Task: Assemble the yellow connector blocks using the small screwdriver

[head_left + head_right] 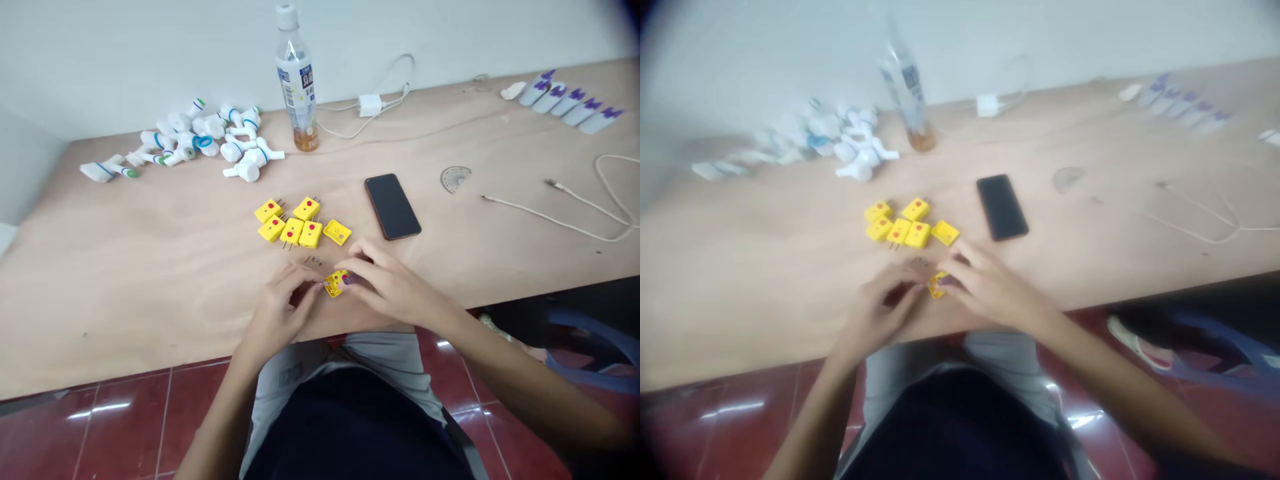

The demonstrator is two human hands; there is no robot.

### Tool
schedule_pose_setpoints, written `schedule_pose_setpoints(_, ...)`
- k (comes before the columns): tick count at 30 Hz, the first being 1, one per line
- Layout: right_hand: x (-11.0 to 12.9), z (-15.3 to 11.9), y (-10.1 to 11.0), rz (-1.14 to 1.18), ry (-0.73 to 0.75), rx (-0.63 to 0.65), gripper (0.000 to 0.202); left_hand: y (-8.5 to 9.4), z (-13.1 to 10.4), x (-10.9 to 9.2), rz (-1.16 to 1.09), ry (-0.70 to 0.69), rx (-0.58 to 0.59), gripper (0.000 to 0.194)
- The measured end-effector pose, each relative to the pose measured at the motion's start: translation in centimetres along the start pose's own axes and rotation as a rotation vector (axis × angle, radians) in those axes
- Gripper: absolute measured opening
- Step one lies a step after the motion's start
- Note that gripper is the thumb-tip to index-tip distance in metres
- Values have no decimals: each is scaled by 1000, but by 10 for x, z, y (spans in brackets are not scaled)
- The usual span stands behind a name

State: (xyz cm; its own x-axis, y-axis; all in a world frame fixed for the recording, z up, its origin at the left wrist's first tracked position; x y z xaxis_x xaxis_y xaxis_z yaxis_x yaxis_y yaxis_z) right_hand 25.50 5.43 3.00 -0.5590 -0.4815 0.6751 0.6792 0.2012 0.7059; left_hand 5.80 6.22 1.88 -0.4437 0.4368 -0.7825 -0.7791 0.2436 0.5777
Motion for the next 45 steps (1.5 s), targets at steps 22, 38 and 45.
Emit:
schedule_pose_setpoints(22, 11, 14, 26, 317, -69, -203, 16, 5, 0, -1, -43, -42, -48, 15)
schedule_pose_setpoints(38, 6, -20, -3, -92, 60, -137, 33, 5, 7, 9, 240, -55, -121, 11)
schedule_pose_setpoints(45, 3, -20, -5, -95, 62, -133, 35, 14, 10, 14, 258, 9, -173, 16)
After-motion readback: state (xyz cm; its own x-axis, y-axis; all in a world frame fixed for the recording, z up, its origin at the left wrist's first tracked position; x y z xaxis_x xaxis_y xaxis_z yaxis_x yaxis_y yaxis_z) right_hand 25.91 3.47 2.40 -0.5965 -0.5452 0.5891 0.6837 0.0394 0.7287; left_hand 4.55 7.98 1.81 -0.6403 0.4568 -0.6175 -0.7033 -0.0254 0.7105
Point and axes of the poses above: each hand's wrist, its own z-axis towards the middle knuckle, its own y-axis out of the back of the hand, x = y × z, the point moved 8 cm from there along z, towards the middle knuckle, and after that the axes turned 2 degrees about -y, right-handed, at the moved point
